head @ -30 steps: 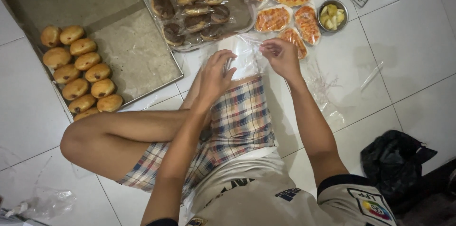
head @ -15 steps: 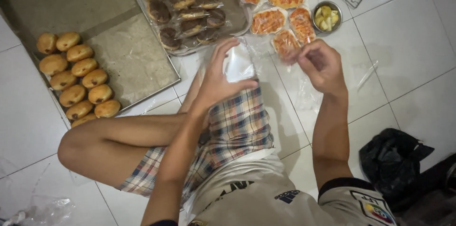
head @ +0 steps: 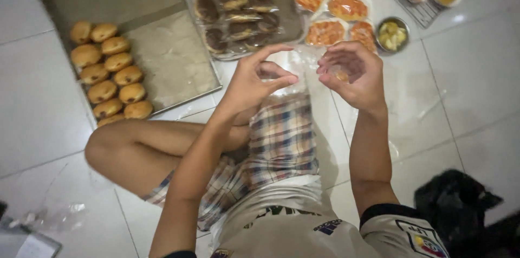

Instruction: Packing individual baked buns into small plastic bags while sitting on the floor.

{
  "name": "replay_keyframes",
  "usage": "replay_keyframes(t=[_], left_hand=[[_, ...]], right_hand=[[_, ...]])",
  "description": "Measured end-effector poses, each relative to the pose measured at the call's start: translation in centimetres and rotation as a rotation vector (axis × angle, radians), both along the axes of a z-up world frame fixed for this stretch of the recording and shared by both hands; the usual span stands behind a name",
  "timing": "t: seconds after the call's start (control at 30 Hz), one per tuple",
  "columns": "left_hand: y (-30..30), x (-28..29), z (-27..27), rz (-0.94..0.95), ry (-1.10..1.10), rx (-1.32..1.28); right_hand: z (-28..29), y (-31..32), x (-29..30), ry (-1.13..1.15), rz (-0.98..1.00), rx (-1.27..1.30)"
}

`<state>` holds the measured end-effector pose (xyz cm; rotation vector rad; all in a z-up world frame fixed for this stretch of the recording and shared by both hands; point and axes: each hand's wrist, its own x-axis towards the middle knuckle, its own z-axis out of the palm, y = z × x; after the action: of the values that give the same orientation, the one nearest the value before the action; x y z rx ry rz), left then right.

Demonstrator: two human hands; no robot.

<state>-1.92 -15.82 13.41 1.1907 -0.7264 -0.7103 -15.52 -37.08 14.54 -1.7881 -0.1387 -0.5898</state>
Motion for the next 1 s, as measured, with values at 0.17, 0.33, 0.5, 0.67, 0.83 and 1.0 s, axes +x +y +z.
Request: replay_keyframes(t=[0.17,0.33,0.5,0.67,0.83,1.0], left_hand=[[4.8,2.2,0.3,0.202,-0.098,0.022],[9.5,2.1,2.0,0.486,-0.227,0.041],[13.0,1.5,3.7,0.737,-0.696,0.151],[14.3,0.6,5.0,0.814,-1.043,0.151],[13.7,0.7,4.5,0.822,-1.345,0.004],[12.8,1.1,4.3,0.781,-1.364,-0.017]], right_hand=[[-2.4,3.5,4.5,-0.146,-0.09,0.081],[-2.2,7.9,8.1,-0.417,-0.195,-0.025],[0.2,11.1,8.7,-0.178,0.157,-0.014],[2.0,11.9,8.9,0.038,0.472,-0.018],[1.5,12.2,10.2,0.129,0.51,-0.022],[0.2,11.7,10.6,0.055,0.375,0.079]])
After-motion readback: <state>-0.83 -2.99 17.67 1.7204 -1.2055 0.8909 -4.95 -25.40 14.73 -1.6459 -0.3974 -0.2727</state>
